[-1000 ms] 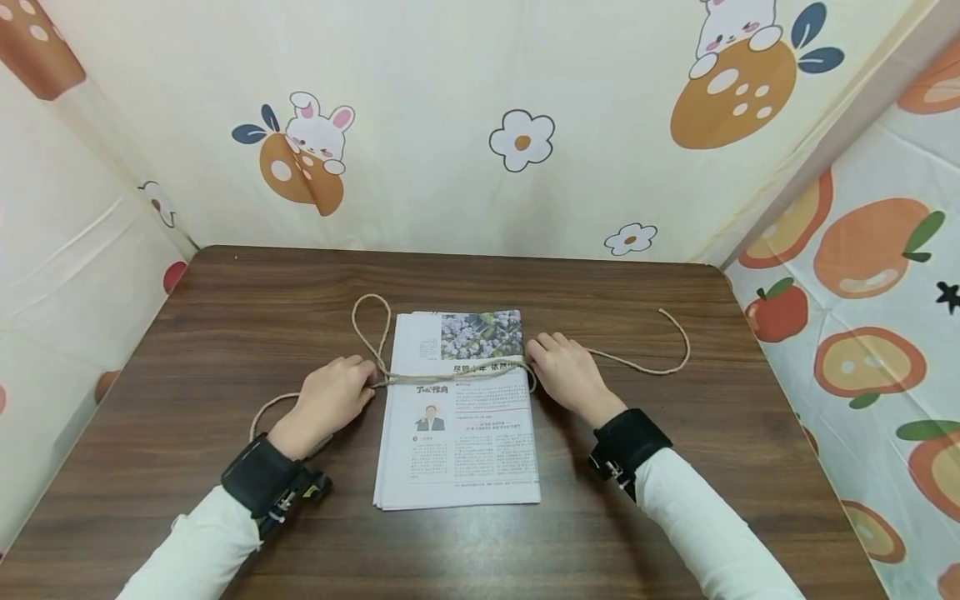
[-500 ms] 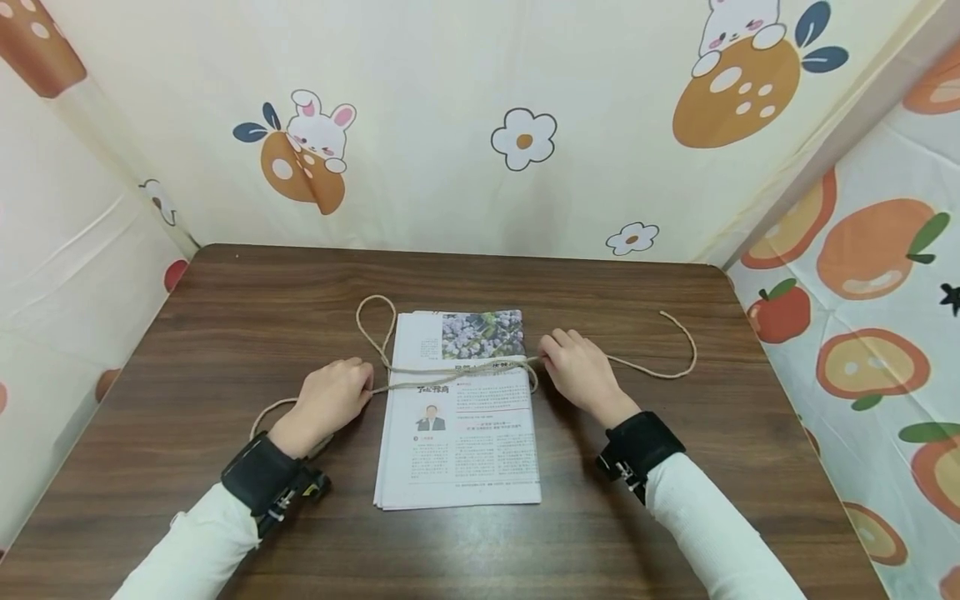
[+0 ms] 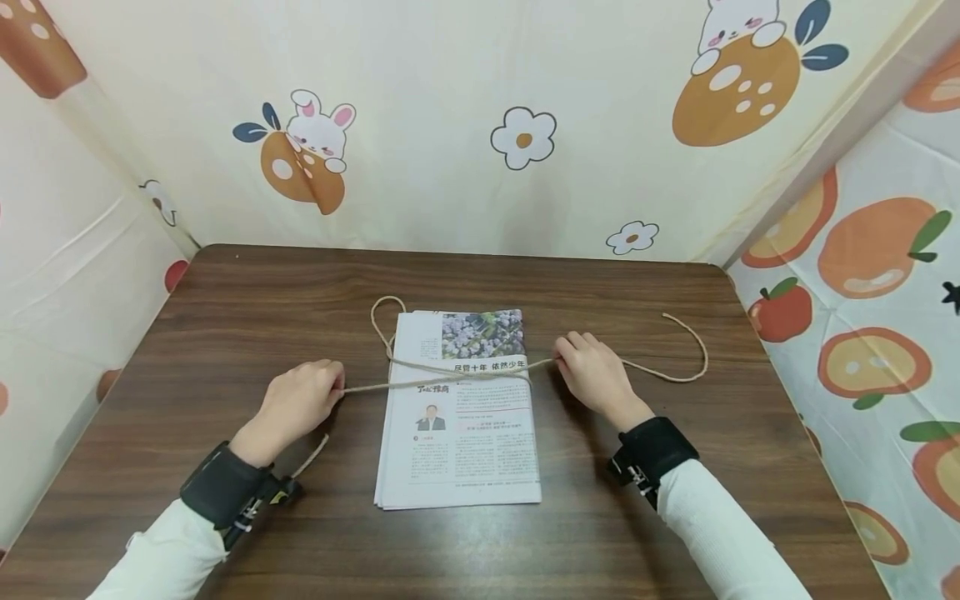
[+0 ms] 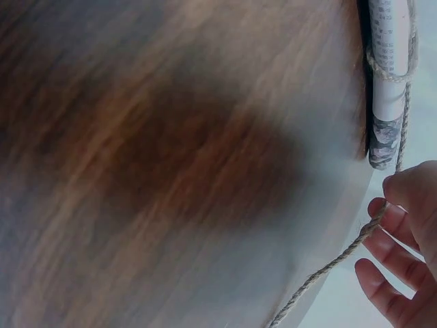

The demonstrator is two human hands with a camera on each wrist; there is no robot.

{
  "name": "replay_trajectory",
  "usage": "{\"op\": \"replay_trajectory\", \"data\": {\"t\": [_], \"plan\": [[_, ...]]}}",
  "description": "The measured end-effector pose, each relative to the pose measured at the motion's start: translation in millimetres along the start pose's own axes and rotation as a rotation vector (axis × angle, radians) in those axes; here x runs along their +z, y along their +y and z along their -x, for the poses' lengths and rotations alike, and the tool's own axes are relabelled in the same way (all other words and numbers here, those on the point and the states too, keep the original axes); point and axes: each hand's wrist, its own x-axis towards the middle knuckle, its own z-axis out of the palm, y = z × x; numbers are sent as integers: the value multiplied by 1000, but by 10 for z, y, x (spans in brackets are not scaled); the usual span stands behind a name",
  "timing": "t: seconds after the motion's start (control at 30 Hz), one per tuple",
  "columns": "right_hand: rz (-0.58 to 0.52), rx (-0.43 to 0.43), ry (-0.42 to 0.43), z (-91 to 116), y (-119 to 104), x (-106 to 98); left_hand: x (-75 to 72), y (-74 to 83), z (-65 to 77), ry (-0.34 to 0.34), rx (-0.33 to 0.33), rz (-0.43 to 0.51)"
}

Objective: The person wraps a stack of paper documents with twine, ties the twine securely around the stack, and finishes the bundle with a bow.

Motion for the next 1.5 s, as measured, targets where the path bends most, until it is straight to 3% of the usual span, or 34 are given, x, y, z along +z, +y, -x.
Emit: {"op": "replay_trajectory", "data": {"t": [0.27, 0.7, 1.5], "plan": [[12, 21, -10, 86, 90, -16, -48, -100, 7, -5, 4, 16], [42, 88, -34, 328, 293, -24, -86, -253, 32, -137, -35, 80], [126, 225, -39, 513, 446, -147, -134, -375, -19, -103, -28, 99]]}}
